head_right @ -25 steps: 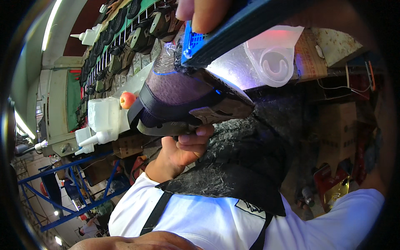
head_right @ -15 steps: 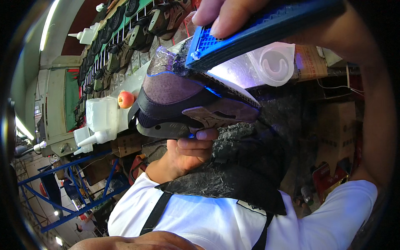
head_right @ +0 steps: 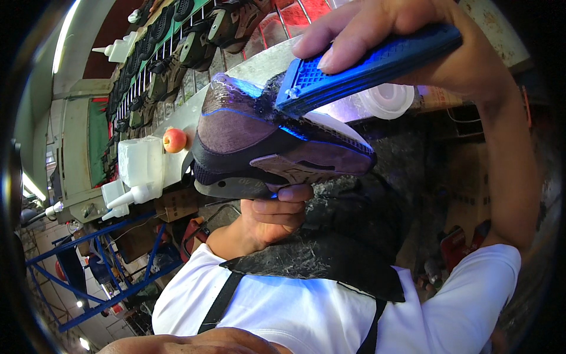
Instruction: The person applies adhesive to the lower edge of a shoe upper using a brush dipped in a container, then places the shoe onto a conveyor belt.
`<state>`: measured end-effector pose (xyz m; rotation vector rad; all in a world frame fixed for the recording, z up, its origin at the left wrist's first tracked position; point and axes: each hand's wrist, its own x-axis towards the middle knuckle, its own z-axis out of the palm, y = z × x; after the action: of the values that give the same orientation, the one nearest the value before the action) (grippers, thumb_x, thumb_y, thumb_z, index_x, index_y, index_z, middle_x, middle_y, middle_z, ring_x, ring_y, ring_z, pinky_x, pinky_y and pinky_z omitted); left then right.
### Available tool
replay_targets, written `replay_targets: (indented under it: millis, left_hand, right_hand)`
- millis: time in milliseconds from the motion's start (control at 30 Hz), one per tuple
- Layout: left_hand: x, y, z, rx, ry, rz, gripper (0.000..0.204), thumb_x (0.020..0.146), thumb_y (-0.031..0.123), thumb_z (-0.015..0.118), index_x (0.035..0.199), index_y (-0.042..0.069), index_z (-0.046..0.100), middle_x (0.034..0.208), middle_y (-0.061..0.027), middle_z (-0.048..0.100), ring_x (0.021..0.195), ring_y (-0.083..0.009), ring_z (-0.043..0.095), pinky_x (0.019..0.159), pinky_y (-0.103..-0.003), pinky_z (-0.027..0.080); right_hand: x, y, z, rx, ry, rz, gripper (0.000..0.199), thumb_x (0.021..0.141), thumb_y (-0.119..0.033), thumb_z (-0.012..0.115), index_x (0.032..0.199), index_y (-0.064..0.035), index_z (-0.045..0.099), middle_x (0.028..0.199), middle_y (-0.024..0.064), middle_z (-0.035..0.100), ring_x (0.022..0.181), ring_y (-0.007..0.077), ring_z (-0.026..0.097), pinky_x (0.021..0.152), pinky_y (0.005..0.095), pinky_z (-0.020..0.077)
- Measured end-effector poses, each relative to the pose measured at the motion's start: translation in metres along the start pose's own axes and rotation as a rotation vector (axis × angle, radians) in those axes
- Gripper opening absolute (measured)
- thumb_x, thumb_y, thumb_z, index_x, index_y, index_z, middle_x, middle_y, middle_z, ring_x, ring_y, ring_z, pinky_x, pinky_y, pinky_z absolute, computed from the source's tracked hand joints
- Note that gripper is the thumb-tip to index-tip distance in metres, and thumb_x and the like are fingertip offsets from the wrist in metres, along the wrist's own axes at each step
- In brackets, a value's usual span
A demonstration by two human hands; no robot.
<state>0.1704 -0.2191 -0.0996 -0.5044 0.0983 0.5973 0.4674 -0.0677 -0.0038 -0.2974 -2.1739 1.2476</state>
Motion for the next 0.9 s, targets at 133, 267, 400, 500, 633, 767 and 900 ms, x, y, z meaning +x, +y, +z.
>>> replay_targets:
  millis: [133,267,400,500,633,767,900]
  left_hand:
    - [0.001,0.002,-0.003,0.035,0.001,-0.02,0.037,0.098,0.023,0.057,0.121,-0.004,0.047,0.088,-0.0134,0.051,0.05,-0.0063,0.051,0.036,-0.015,0.042]
    - [-0.001,0.0,-0.001,0.021,0.053,0.027,0.043,0.102,0.021,0.051,0.134,-0.006,0.041,0.084,-0.0146,0.051,0.046,-0.0079,0.054,0.035,-0.015,0.046]
    - [0.0,-0.001,0.002,0.029,0.088,0.022,0.046,0.104,0.02,0.047,0.14,-0.007,0.037,0.083,-0.0154,0.052,0.044,-0.0079,0.055,0.034,-0.015,0.048]
    - [0.002,-0.001,0.003,0.036,0.053,-0.005,0.047,0.104,0.021,0.047,0.141,-0.007,0.036,0.083,-0.0155,0.052,0.044,-0.0076,0.055,0.034,-0.015,0.048]
    - [0.004,-0.003,0.005,0.05,0.046,-0.012,0.05,0.104,0.021,0.046,0.143,-0.007,0.034,0.083,-0.0157,0.052,0.044,-0.0074,0.055,0.034,-0.015,0.048]
    - [0.0,-0.003,0.009,0.09,0.076,0.03,0.054,0.105,0.023,0.044,0.146,-0.009,0.03,0.082,-0.0153,0.051,0.044,-0.0086,0.055,0.033,-0.016,0.046]
    - [0.005,0.011,0.006,0.22,0.089,-0.066,0.061,0.103,0.03,0.046,0.147,-0.009,0.029,0.089,-0.019,0.056,0.041,-0.0126,0.053,0.031,-0.02,0.044]
  right_hand:
    - [-0.004,-0.003,0.002,-0.051,-0.001,0.024,0.015,0.081,-0.01,0.079,0.094,-0.0066,0.072,0.118,0.0209,0.068,0.109,0.0328,0.068,0.092,0.0417,0.0567]
    - [-0.003,-0.002,0.0,-0.132,-0.04,-0.011,0.011,0.084,-0.012,0.076,0.093,-0.0069,0.072,0.114,0.0215,0.069,0.104,0.0337,0.07,0.09,0.041,0.0576]
    - [0.001,-0.011,-0.001,-0.149,-0.065,-0.053,0.01,0.086,-0.013,0.074,0.094,-0.0075,0.072,0.112,0.0219,0.069,0.101,0.0336,0.071,0.087,0.04,0.0582]
    - [0.002,-0.019,-0.002,-0.171,-0.091,-0.053,0.01,0.087,-0.013,0.074,0.095,-0.0077,0.072,0.112,0.022,0.069,0.101,0.0335,0.071,0.086,0.0394,0.0583]
    - [0.001,-0.023,-0.005,-0.167,-0.132,-0.039,0.008,0.088,-0.013,0.072,0.095,-0.0079,0.073,0.113,0.0222,0.069,0.101,0.0335,0.071,0.085,0.0391,0.0581]
    - [0.009,-0.022,-0.002,-0.102,-0.161,-0.031,0.006,0.088,-0.013,0.072,0.092,-0.0085,0.074,0.114,0.0217,0.069,0.101,0.0333,0.071,0.088,0.0393,0.0571]
    - [-0.008,-0.034,-0.005,-0.119,-0.098,0.035,0.008,0.085,-0.01,0.07,0.091,-0.0076,0.075,0.112,0.0211,0.07,0.1,0.0327,0.071,0.09,0.0387,0.0563]
